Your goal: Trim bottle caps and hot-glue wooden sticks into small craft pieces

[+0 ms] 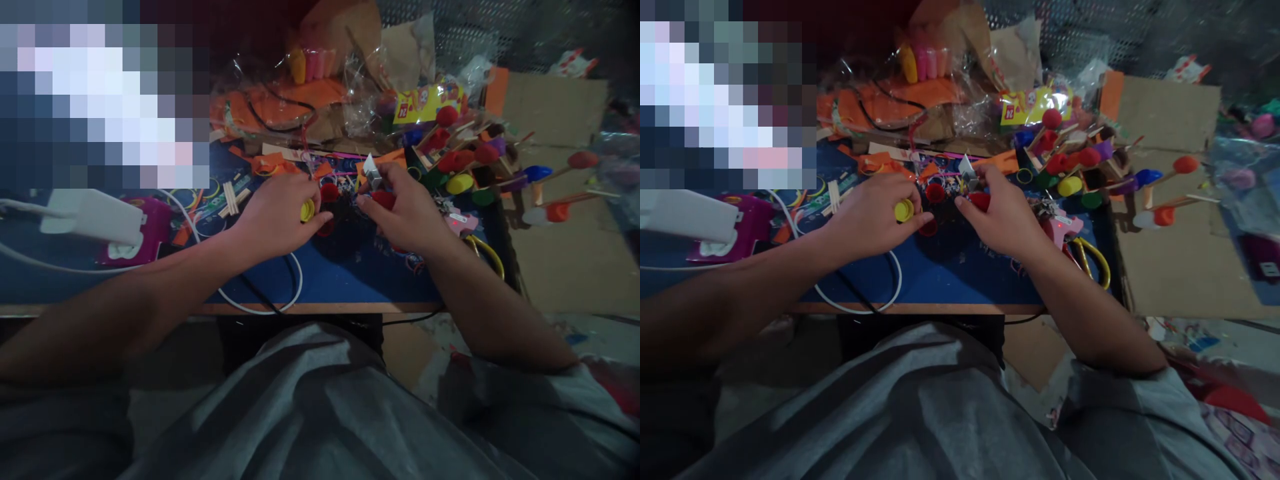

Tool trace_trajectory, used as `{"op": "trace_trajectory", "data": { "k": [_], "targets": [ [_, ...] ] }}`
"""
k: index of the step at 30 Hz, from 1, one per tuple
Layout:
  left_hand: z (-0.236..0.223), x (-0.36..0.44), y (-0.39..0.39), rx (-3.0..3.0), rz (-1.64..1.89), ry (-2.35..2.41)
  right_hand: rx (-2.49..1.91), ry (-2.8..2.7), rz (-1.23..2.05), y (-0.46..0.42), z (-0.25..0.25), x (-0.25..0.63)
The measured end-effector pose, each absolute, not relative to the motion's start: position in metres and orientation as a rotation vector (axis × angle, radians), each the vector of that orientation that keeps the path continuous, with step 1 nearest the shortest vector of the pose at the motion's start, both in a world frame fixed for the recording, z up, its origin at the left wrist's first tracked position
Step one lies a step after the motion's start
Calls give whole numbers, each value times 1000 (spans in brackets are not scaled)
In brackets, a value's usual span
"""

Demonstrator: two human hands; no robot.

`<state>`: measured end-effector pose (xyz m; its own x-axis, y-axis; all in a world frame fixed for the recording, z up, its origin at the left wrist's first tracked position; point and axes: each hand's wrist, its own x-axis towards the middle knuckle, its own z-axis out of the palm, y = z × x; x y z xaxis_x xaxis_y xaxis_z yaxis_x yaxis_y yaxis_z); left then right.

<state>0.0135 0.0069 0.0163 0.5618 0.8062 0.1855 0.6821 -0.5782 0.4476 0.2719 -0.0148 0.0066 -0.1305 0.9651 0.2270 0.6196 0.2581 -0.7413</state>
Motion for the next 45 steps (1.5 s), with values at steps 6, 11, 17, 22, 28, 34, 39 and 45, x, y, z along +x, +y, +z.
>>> {"op": "trace_trajectory", "data": {
  "k": [6,11,17,22,28,34,39,45],
  "targets": [
    [13,12,10,2461,460,1110,-1431,-1961,513,-16,7,270],
    [11,12,10,2510,451,1039,-1415,-1991,502,-19,6,267],
    [8,11,8,2552,475,880,-1285,-2131,505,-21,5,263],
    [9,14,4,2552,433,827,-1138,-2280,629,-21,4,262],
    [10,16,6,2431,558,882,-1234,-2299,585,-18,0,265],
    [13,9,11,2490,637,1152,-1327,-2275,522,-19,-2,266],
    [12,5,12,2597,597,1325,-1317,-2270,527,-19,-3,266],
    [14,7,7,2640,430,1343,-1270,-2148,529,-20,2,263]
  ]
}}
